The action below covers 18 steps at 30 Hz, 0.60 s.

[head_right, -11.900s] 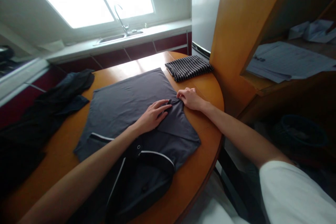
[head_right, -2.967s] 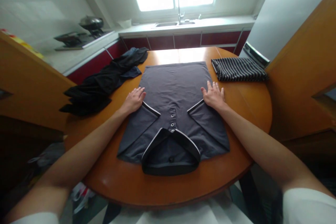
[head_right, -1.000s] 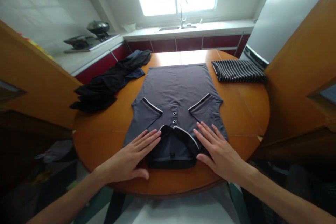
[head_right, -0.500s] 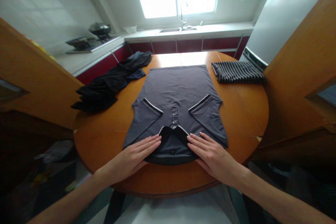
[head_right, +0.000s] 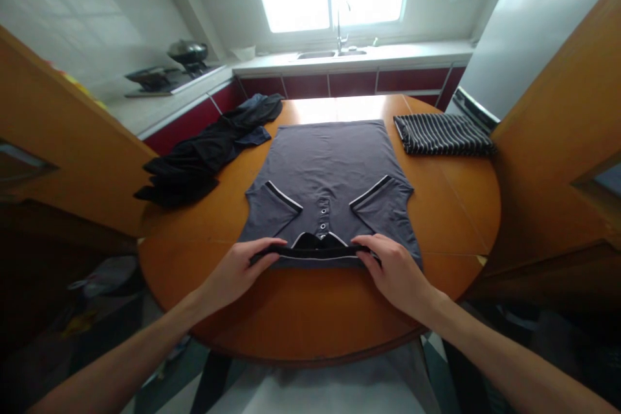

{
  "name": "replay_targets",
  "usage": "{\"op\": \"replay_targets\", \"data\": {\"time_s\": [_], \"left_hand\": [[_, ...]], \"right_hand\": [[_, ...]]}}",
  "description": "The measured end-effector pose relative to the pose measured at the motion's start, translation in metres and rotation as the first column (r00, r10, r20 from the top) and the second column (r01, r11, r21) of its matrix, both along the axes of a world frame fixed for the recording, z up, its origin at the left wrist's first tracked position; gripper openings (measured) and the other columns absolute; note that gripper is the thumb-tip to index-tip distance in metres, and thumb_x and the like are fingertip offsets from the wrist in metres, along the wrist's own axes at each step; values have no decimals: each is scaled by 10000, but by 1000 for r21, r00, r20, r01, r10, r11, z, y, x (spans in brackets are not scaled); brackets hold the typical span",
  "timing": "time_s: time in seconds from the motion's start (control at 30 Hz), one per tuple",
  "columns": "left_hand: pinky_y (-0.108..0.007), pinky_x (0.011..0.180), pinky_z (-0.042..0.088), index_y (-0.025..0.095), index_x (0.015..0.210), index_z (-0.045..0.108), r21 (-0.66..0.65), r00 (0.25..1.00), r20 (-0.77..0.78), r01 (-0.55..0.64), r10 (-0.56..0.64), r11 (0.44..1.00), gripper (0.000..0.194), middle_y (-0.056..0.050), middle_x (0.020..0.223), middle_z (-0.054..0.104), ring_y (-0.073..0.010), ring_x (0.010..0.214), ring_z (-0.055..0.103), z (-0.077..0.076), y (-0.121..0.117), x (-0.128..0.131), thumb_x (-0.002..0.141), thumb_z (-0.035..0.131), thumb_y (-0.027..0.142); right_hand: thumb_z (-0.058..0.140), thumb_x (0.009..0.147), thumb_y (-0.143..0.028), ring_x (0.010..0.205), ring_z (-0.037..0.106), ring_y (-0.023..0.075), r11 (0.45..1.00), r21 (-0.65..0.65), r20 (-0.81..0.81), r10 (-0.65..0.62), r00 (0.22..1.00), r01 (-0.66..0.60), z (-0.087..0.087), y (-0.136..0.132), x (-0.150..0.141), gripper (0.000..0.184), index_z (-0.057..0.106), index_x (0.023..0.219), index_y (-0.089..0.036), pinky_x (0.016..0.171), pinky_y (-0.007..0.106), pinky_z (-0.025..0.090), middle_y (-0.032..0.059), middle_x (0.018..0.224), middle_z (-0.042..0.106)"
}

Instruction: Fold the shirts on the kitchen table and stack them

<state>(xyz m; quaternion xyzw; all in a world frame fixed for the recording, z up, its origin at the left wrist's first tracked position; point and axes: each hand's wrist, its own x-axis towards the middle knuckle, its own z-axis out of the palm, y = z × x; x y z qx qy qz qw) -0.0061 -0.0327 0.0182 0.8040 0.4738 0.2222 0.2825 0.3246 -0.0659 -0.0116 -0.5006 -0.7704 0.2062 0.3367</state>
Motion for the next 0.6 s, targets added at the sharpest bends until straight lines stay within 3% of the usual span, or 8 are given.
{"op": "replay_targets", "data": {"time_s": [0.13,0.23,0.4,0.5,0.6], "left_hand": [[-353,984,562,160,1269,697,55,999,1,-42,42,998,393,-81,1217,750,-246,1117,717,-7,6,4,1024,475,371],[-381,1000,561,157,1316,671,95,998,-42,-50,54,994,423,-94,1263,729,-260,1155,704,-16,8,4,1040,449,389],[-356,947,582,174,1254,695,242,975,-201,-44,94,969,358,-95,1174,755,-243,1049,731,-27,10,0,1044,473,359],[-359,907,582,188,1213,701,379,949,-275,-42,155,924,319,-84,1047,737,-220,950,713,-23,6,0,1052,458,318],[-418,1025,529,201,1356,616,477,956,-267,23,120,879,358,-109,1224,684,-242,1139,648,-12,-5,5,1058,423,242]], "right_hand": [[446,1012,-229,1078,716,244,996,-39,57,-75,996,77,-2,10,-5,308,630,1257,-198,915,372,562,94,1175,749],[422,1018,-236,1002,734,249,992,-21,154,-117,981,122,-5,15,-9,342,602,1306,-193,844,363,570,103,1114,759],[484,1025,-330,840,712,256,965,155,334,-254,908,213,-10,18,-9,320,619,1282,-196,739,352,548,93,923,745],[502,1025,-365,877,684,286,940,246,393,-321,862,238,-8,15,-7,304,654,1206,-174,776,392,537,116,925,729],[472,1034,-307,1008,659,297,929,306,327,-307,894,208,-4,3,-10,273,669,1168,-173,905,441,525,134,1060,716]]}}
